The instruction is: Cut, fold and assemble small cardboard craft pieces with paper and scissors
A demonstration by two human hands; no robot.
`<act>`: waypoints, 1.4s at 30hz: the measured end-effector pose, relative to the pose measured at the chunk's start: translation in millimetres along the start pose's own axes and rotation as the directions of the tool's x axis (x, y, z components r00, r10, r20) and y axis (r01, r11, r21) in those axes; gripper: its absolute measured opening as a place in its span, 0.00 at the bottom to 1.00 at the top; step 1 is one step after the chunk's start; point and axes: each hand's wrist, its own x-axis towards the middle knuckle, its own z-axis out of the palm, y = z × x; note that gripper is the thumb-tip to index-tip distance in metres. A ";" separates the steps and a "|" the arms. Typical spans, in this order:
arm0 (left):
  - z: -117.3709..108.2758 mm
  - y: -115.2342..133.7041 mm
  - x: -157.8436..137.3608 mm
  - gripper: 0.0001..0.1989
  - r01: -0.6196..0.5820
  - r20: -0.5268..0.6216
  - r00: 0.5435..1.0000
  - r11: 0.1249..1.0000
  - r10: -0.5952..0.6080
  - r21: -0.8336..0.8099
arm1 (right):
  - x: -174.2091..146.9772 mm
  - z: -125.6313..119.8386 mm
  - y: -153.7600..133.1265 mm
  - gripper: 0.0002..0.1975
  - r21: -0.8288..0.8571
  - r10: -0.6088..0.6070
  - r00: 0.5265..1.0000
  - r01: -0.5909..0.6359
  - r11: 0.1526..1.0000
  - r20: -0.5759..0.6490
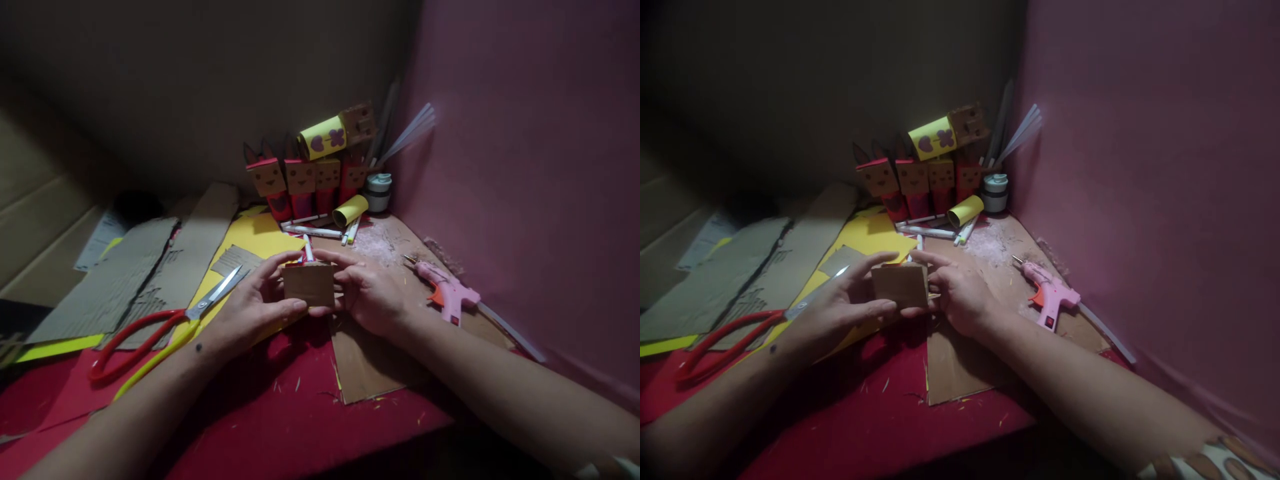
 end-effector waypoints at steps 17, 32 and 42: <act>-11.5 2.7 -2.0 0.04 -0.077 0.103 0.993 0.989 0.065 0.122 | -2.5 1.8 -1.2 0.27 -0.067 -0.107 0.994 0.105 0.992 -0.014; 4.5 5.9 -6.3 0.12 -0.087 -0.154 0.982 0.987 0.108 0.137 | 1.1 -2.9 4.6 0.09 -0.191 -0.209 0.966 0.179 0.965 -0.153; 5.9 4.7 -7.3 0.06 -0.073 -0.088 0.992 0.980 0.090 0.185 | -2.2 1.3 5.5 0.10 -0.263 -0.232 0.971 0.209 0.942 -0.058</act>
